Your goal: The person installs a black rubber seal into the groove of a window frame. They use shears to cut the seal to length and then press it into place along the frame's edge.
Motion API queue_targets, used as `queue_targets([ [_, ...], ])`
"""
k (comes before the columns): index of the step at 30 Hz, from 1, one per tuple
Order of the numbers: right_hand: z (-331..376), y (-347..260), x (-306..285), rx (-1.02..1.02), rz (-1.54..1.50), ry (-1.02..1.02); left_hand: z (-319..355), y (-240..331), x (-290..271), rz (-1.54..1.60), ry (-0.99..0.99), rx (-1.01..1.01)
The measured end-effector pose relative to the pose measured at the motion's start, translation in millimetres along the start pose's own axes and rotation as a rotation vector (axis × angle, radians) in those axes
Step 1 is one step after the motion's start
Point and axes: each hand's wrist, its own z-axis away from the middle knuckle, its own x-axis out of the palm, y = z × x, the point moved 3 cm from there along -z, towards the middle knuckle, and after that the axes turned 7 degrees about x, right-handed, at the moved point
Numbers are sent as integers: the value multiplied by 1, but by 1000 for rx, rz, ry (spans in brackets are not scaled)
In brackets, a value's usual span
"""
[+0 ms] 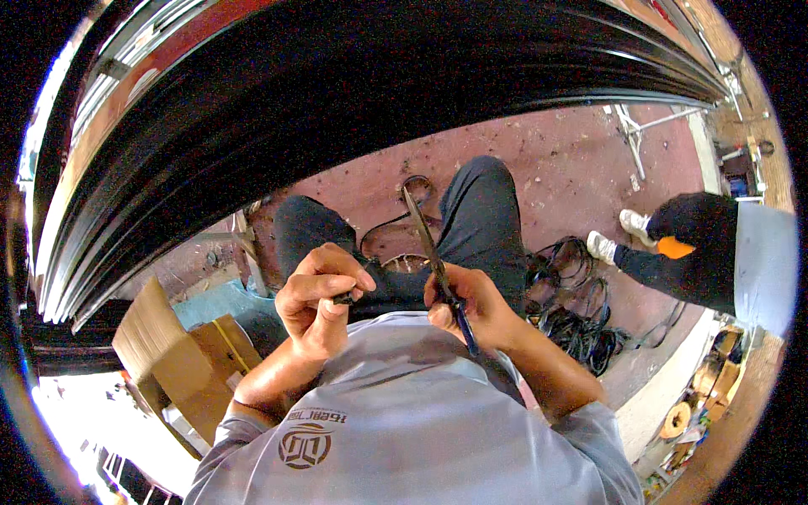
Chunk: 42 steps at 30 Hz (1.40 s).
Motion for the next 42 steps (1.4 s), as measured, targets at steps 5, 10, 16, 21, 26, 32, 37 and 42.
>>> queue_targets([
  [5, 1, 8, -2, 27, -27, 26, -7, 0, 0, -96, -77, -5],
  [10, 2, 14, -4, 38, -38, 38, -10, 0, 5, -175, -74, -119],
  [16, 6, 23, -10, 77, -97, 24, -13, 0, 9, -179, -65, -160],
  [21, 6, 25, -15, 40, -63, 17, -12, -4, 12, -199, -76, -128],
  [26, 7, 26, -17, 38, -79, 1, -14, -3, 11, -175, -103, -182],
  [32, 7, 11, -10, -6, 8, -26, 4, -14, 15, 99, 187, -467],
  [37, 6, 15, -10, 81, 24, -61, 7, -21, 16, 156, 231, -554],
  [42, 4, 14, -5, 105, 49, -87, 7, -19, 13, 191, 253, -629],
])
